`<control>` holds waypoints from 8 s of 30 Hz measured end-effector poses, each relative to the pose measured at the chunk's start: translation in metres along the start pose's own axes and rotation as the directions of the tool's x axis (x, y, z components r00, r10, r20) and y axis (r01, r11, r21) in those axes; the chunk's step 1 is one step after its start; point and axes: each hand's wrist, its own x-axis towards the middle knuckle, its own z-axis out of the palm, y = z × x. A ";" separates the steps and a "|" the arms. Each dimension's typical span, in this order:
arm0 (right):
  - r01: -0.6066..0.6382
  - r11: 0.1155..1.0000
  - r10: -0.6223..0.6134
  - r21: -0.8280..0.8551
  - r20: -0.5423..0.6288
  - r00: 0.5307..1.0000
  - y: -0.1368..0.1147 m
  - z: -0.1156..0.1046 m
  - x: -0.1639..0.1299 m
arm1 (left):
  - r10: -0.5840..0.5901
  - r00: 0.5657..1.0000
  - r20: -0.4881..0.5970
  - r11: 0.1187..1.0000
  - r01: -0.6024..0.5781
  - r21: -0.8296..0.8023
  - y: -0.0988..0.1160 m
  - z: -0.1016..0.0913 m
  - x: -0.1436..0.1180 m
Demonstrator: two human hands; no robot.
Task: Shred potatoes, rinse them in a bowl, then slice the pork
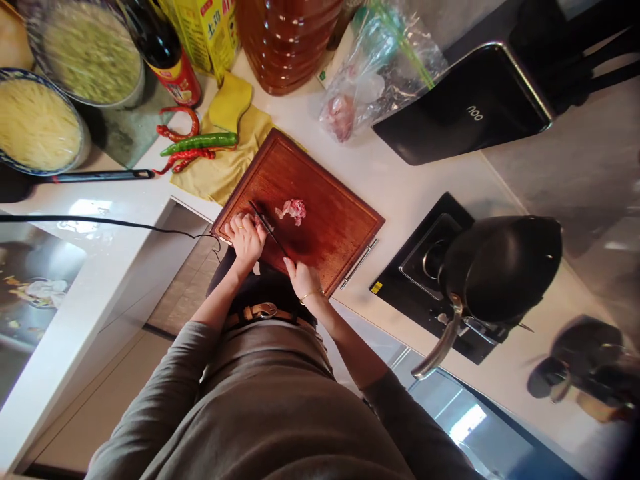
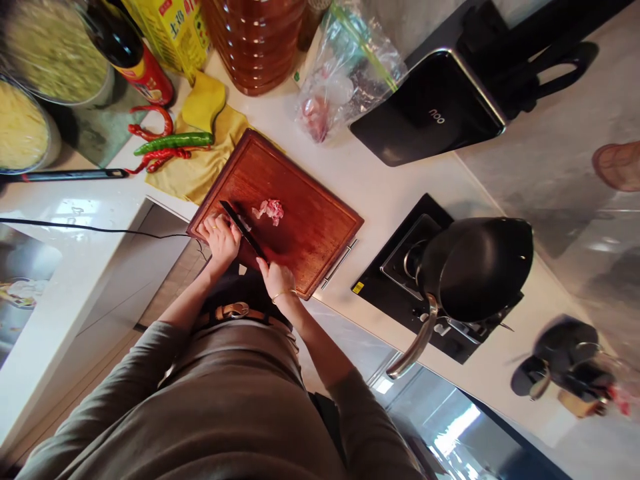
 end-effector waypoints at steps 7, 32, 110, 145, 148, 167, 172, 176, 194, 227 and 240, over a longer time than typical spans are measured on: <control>0.107 0.986 -0.094 0.128 -0.101 0.990 0.003 0.006 0.020 | 0.015 1.000 0.015 1.000 -0.015 0.001 -0.002 -0.001 0.001; 0.017 0.992 -0.030 -0.125 -0.103 0.994 0.025 -0.020 0.018 | 0.405 0.897 0.177 0.911 -0.381 -0.156 -0.012 -0.008 0.008; -0.021 1.000 0.020 -0.003 -0.115 0.993 0.055 -0.004 0.009 | 0.337 0.926 0.169 0.938 -0.346 0.022 -0.001 -0.003 -0.011; -0.001 0.990 0.012 0.141 -0.082 0.997 0.038 0.001 0.017 | 0.157 0.985 0.075 0.987 -0.158 0.017 -0.015 -0.003 0.003; -0.045 0.985 0.063 0.167 -0.106 0.992 0.045 -0.001 0.019 | 0.170 0.983 0.071 0.984 -0.173 0.035 -0.015 -0.005 0.003; 0.054 0.998 -0.053 0.033 -0.021 0.998 0.006 -0.017 -0.020 | 0.133 0.991 0.018 0.989 -0.134 0.056 -0.018 0.003 0.001; 0.079 0.996 -0.078 0.037 -0.038 0.996 -0.004 -0.017 -0.006 | 0.132 0.990 0.046 0.988 -0.136 0.076 -0.014 -0.002 0.002; 0.066 0.997 -0.066 0.045 -0.017 0.998 0.000 -0.014 -0.010 | 0.099 0.994 0.056 0.993 -0.102 0.060 -0.013 0.000 0.001; 0.092 0.996 -0.092 0.019 -0.027 0.995 -0.017 -0.005 0.018 | 0.076 0.988 0.138 0.997 -0.078 0.016 -0.012 0.000 -0.002; 0.027 0.999 -0.031 -0.044 -0.093 0.995 0.004 -0.009 0.027 | 0.495 0.855 0.155 0.869 -0.487 -0.089 -0.012 -0.007 0.008; -0.009 0.999 0.012 0.045 -0.069 0.998 0.062 0.007 0.006 | 0.474 0.874 0.109 0.881 -0.469 -0.063 -0.008 -0.003 0.006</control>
